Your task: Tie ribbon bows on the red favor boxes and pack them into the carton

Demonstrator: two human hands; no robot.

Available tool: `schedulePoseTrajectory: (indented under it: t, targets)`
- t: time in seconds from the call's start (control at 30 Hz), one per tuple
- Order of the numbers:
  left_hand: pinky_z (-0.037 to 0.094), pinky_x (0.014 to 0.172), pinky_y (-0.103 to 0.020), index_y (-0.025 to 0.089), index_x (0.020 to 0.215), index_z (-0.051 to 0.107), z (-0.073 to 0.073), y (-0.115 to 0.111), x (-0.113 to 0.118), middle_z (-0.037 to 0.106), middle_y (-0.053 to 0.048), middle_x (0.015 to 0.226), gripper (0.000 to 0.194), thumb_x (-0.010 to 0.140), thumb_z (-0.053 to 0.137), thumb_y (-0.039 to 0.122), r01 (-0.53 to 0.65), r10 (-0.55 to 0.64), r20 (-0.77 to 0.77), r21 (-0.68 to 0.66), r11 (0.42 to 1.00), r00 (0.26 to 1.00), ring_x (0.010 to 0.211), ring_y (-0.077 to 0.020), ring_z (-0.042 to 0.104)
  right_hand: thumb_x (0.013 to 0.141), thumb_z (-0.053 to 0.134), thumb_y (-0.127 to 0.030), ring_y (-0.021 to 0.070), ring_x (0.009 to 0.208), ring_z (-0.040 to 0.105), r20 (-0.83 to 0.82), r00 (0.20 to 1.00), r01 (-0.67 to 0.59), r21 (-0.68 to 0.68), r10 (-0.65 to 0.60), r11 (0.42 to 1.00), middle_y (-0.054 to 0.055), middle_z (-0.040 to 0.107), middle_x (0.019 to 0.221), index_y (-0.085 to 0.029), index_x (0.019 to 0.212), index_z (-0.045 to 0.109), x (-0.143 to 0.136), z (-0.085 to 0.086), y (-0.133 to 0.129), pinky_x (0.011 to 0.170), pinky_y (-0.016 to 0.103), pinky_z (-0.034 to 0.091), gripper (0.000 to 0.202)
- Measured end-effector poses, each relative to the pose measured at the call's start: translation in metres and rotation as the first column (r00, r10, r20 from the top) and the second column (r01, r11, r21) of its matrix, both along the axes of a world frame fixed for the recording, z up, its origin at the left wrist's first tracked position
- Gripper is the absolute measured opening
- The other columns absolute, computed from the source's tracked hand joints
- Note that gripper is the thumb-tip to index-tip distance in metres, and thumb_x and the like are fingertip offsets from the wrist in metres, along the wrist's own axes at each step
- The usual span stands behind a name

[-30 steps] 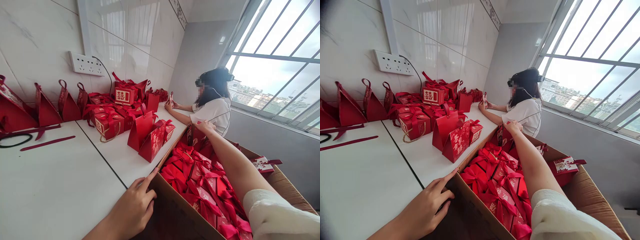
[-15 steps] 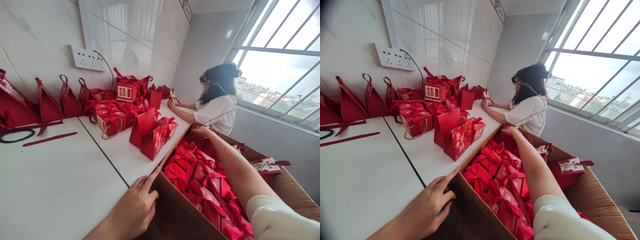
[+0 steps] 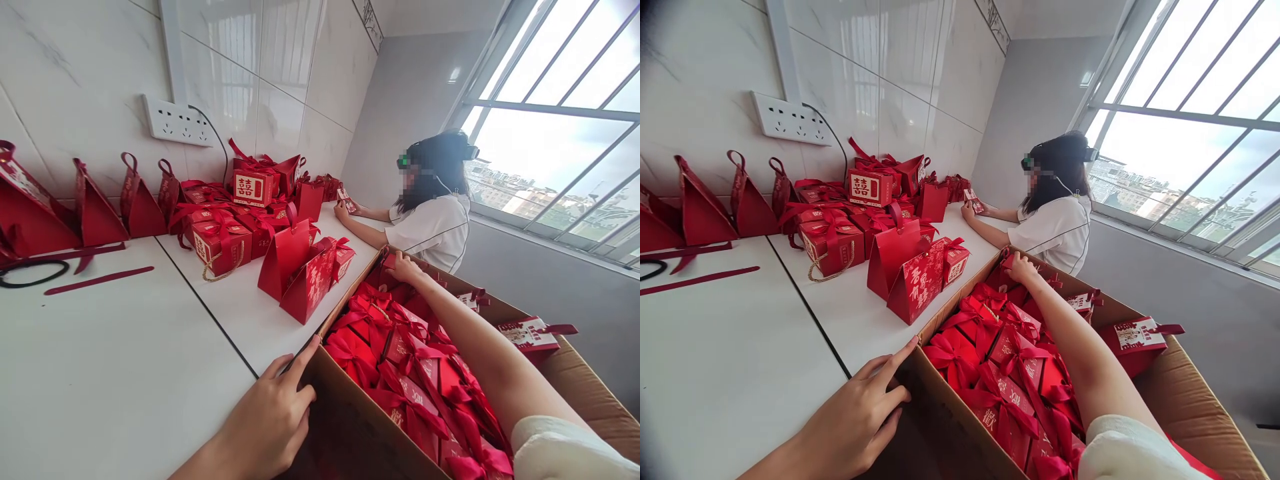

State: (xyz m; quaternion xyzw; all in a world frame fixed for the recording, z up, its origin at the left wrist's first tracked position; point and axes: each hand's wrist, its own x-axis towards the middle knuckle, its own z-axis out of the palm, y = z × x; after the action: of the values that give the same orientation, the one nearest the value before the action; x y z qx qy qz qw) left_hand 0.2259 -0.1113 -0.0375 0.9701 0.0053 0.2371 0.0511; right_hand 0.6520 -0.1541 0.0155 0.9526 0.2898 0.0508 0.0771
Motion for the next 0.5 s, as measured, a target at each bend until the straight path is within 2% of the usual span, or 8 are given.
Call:
schedulePoseTrajectory:
  t: [0.1,0.17,0.23,0.33,0.43,0.5]
  targets:
    - [0.049,0.084,-0.038,0.019,0.074,0.06,-0.001,0.0,0.0,0.052,-0.01,0.127,0.012,0.076,0.05,0.013,-0.006,0.006,0.0,0.005,1.0,1.0,0.101,-0.0244,0.054,0.091,0.04,-0.026,0.0292,0.118,0.048,0.052,0.999,-0.014,-0.002,0.014,1.0,0.022,0.046,0.127,-0.013,0.132,0.035,-0.012,-0.012,-0.007,0.092,0.037,0.038,0.043]
    - [0.049,0.084,-0.038,0.019,0.074,0.06,-0.001,0.0,0.001,0.051,-0.009,0.128,0.011,0.076,0.051,0.013,-0.01,0.01,0.001,-0.004,1.0,1.0,0.101,-0.0246,0.054,0.093,0.033,-0.02,0.0289,0.123,0.043,0.072,0.997,-0.019,-0.01,0.02,1.0,0.022,0.045,0.128,-0.013,0.133,0.034,-0.017,-0.019,-0.01,0.096,0.039,0.034,0.041]
    - [0.049,0.084,-0.037,0.019,0.074,0.061,-0.001,0.0,0.001,0.051,-0.009,0.129,0.01,0.075,0.052,0.013,-0.003,0.003,0.009,-0.01,1.0,1.0,0.101,-0.0246,0.054,0.091,0.036,-0.017,0.0287,0.123,0.042,0.064,0.998,-0.015,-0.029,0.017,0.999,0.022,0.046,0.128,-0.013,0.133,0.035,-0.018,-0.021,-0.009,0.098,0.042,0.03,0.042]
    - [0.049,0.084,-0.036,0.018,0.075,0.061,-0.002,0.001,0.0,0.047,-0.009,0.134,0.009,0.074,0.054,0.013,0.0,0.0,0.039,-0.014,1.0,0.999,0.103,-0.0246,0.054,0.084,0.051,-0.021,0.0313,0.119,0.047,0.038,0.999,-0.004,-0.045,0.006,0.999,0.02,0.05,0.126,-0.014,0.127,0.043,-0.019,-0.011,-0.003,0.099,0.049,0.029,0.045]
    - [0.047,0.087,-0.034,0.017,0.078,0.062,-0.009,0.003,0.003,0.039,-0.009,0.142,0.008,0.071,0.059,0.014,-0.004,0.005,0.055,-0.009,1.0,0.998,0.101,-0.0232,0.057,0.083,0.052,-0.032,0.039,0.119,0.046,0.081,0.997,-0.012,0.007,0.011,1.0,0.026,0.047,0.127,-0.01,0.126,0.045,-0.034,0.004,-0.004,0.096,0.058,0.026,0.049]
    - [0.046,0.088,-0.034,0.016,0.079,0.063,-0.015,0.004,0.007,0.034,-0.011,0.145,0.01,0.069,0.063,0.018,0.016,-0.016,0.038,0.014,1.0,0.999,0.096,-0.0223,0.06,0.081,0.055,-0.029,0.0406,0.111,0.052,0.084,0.994,-0.08,0.05,0.076,0.996,0.028,0.054,0.117,-0.009,0.122,0.05,-0.053,0.013,-0.011,0.09,0.056,0.034,0.046]
